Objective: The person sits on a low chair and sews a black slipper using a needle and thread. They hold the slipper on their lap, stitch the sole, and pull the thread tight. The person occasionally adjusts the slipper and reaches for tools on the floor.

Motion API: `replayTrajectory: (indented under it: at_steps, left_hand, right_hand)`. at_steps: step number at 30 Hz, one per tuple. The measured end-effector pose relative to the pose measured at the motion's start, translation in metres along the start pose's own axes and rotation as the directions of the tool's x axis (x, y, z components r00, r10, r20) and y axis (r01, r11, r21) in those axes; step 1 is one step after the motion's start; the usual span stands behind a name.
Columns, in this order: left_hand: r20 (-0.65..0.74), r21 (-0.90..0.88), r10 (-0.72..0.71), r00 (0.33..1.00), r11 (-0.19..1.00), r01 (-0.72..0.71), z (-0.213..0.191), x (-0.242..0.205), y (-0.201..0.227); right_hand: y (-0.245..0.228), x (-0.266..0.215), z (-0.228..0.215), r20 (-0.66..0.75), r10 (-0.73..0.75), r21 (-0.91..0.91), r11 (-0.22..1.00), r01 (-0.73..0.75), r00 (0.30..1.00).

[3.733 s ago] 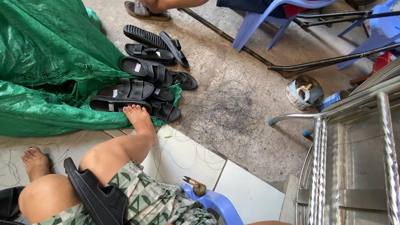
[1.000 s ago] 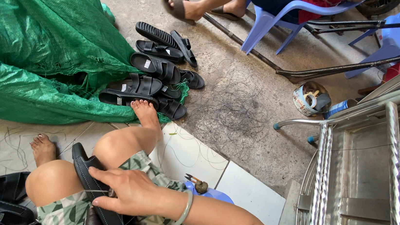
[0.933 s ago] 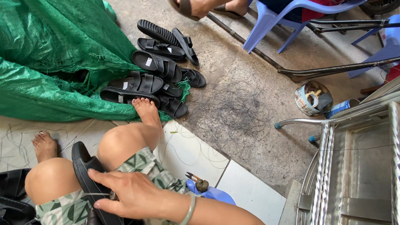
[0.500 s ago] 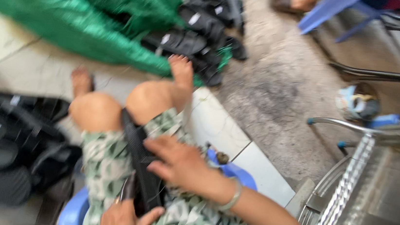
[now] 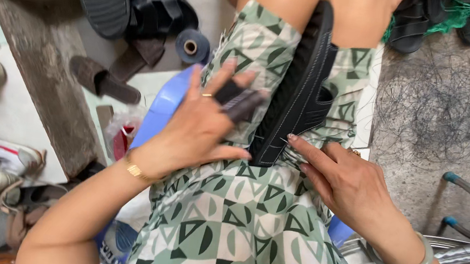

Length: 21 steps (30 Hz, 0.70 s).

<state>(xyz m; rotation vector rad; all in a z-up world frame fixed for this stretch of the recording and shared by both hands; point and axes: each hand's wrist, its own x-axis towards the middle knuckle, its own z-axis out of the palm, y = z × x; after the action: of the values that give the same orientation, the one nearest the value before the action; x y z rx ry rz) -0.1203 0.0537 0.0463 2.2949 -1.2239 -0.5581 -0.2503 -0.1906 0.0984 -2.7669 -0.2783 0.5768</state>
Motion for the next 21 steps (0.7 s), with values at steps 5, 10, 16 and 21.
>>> replayTrajectory:
  at_steps: [5, 10, 16, 21]
  left_hand:
    - [0.084, 0.054, 0.149, 0.985, 0.987, -0.154, 0.019, 0.026, 0.002]
    - [0.044, 0.065, 0.167, 0.985, 0.983, -0.169, 0.02, 0.029, 0.001]
    - [0.017, 0.039, 0.172, 0.985, 0.984, -0.173, 0.021, 0.028, -0.001]
    - [0.024, 0.062, 0.16, 0.987, 0.985, -0.162, 0.023, 0.031, 0.001]
  right_hand:
    - [-0.006, 0.005, -0.003, 0.047, 0.005, 0.009, 1.0, -0.006, 0.999]
    - [-0.005, 0.005, -0.002, 0.035, 0.0, 0.058, 0.998, -0.002, 0.999]
    - [-0.005, 0.005, 0.001, 0.024, -0.016, 0.06, 0.998, 0.015, 1.0]
    - [-0.014, 0.002, 0.0, 0.058, 0.059, -0.131, 0.99, -0.051, 0.997]
